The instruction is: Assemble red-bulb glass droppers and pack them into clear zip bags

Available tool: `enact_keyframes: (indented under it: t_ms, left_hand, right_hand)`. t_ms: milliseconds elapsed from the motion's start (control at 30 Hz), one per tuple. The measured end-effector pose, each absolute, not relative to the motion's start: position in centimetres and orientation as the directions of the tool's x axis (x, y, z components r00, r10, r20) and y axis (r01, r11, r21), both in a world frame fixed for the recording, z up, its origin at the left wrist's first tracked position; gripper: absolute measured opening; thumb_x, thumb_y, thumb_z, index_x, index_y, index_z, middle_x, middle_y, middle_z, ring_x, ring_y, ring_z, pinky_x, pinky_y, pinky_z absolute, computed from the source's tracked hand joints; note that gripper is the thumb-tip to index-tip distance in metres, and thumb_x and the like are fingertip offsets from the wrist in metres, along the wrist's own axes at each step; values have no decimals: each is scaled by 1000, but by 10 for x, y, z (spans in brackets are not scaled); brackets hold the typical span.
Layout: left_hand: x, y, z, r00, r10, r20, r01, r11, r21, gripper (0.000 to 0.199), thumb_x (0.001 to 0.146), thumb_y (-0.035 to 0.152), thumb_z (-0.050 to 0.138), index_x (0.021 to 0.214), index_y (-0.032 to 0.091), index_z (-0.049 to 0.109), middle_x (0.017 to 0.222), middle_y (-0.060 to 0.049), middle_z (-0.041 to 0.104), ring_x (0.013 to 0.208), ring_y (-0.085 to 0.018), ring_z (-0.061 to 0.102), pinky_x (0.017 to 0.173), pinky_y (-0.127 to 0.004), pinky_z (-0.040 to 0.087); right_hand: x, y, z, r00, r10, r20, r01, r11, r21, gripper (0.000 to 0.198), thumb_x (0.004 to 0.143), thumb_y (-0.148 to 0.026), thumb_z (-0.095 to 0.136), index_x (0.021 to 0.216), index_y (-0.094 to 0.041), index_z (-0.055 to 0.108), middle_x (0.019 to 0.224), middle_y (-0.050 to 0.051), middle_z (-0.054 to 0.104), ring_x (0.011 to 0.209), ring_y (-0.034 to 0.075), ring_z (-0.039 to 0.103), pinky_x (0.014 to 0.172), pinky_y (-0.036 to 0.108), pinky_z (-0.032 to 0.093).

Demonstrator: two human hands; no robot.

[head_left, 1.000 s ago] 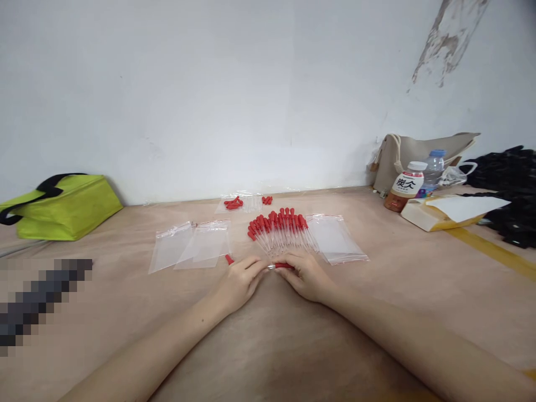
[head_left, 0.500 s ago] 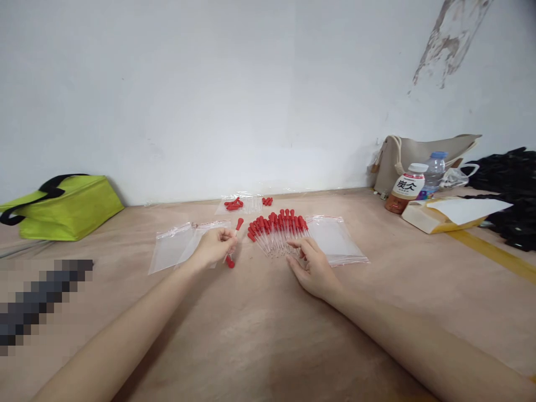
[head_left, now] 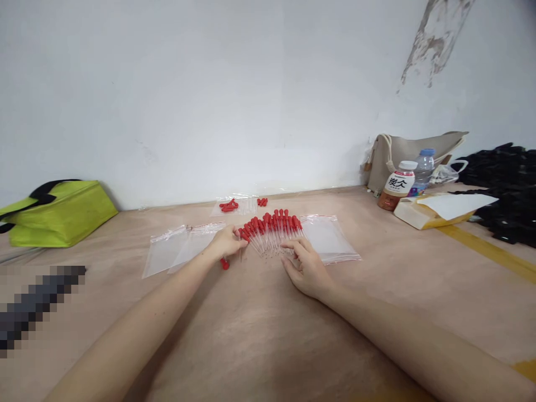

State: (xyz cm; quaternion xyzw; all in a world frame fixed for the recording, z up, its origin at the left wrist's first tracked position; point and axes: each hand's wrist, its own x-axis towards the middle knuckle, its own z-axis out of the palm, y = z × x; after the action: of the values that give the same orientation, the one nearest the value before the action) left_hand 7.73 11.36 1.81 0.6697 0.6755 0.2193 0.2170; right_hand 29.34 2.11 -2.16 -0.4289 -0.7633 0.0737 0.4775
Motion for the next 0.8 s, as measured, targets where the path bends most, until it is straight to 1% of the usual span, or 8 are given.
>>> enact_keyframes:
  t_ms: [200, 300, 400, 467, 533, 600, 700, 800]
  left_hand:
    - [59, 103, 39, 28, 997, 78, 927, -55, 371, 23, 66, 40, 60, 71, 20, 49, 65, 0, 60, 62, -17, 57, 51, -22, 35]
    - [44, 93, 46, 1, 996, 85, 961, -24, 276, 27, 62, 44, 62, 64, 20, 49, 61, -2, 59, 64, -21, 58, 52, -24, 34]
    - [38, 83, 45, -46, 999, -29, 973, 51, 226, 37, 61, 55, 59, 64, 20, 48, 53, -2, 59, 55, -22, 59, 49, -25, 34]
    - [40, 78, 41, -63, 989, -132, 963, 95, 253, 40, 61, 57, 57, 70, 19, 48, 52, -1, 61, 46, -20, 58, 47, -26, 35]
    - [45, 77, 38, -64, 983, -172, 943, 116, 313, 38, 60, 51, 61, 77, 19, 49, 55, 0, 64, 43, -18, 59, 46, -25, 36]
    - [50, 78, 36, -66, 984, -164, 929, 120, 349, 33, 60, 39, 64, 82, 20, 49, 56, 1, 65, 44, -18, 60, 45, -24, 38]
    - [54, 81, 35, -82, 983, -163, 928, 134, 346, 31, 60, 23, 61, 88, 19, 48, 59, 0, 66, 46, -18, 61, 45, -22, 39]
    - [57, 80, 36, -92, 985, -148, 938, 136, 319, 33, 58, 15, 57, 90, 19, 48, 69, -4, 67, 49, -19, 62, 44, -23, 39]
  right_hand:
    - [294, 22, -22, -185, 721, 668, 584, 627, -516, 28, 77, -15, 49, 104, -20, 52, 97, 8, 51, 79, 17, 53, 69, 31, 47]
    - [293, 23, -23, -191, 720, 667, 586, 629, -511, 26, 77, -15, 49, 103, -20, 52, 97, 8, 50, 79, 17, 53, 70, 31, 47]
    - [293, 23, -22, -195, 721, 665, 587, 629, -510, 26, 77, -14, 49, 102, -20, 52, 98, 8, 50, 79, 16, 53, 71, 32, 47]
    - [292, 22, -22, -195, 722, 664, 589, 627, -509, 26, 77, -14, 49, 102, -20, 53, 98, 8, 50, 79, 16, 53, 70, 31, 47]
    - [293, 21, -22, -193, 723, 663, 594, 624, -507, 25, 77, -14, 49, 101, -20, 53, 99, 8, 50, 79, 16, 53, 69, 31, 47]
    - [293, 20, -22, -189, 727, 660, 604, 616, -506, 24, 77, -15, 49, 100, -20, 53, 99, 8, 50, 79, 17, 53, 68, 30, 47]
    - [294, 20, -21, -189, 728, 659, 609, 613, -503, 24, 77, -15, 49, 100, -20, 54, 99, 8, 50, 80, 17, 53, 68, 31, 48]
    - [294, 20, -20, -199, 721, 664, 600, 625, -498, 23, 77, -15, 49, 99, -20, 53, 98, 8, 49, 81, 17, 53, 67, 30, 48]
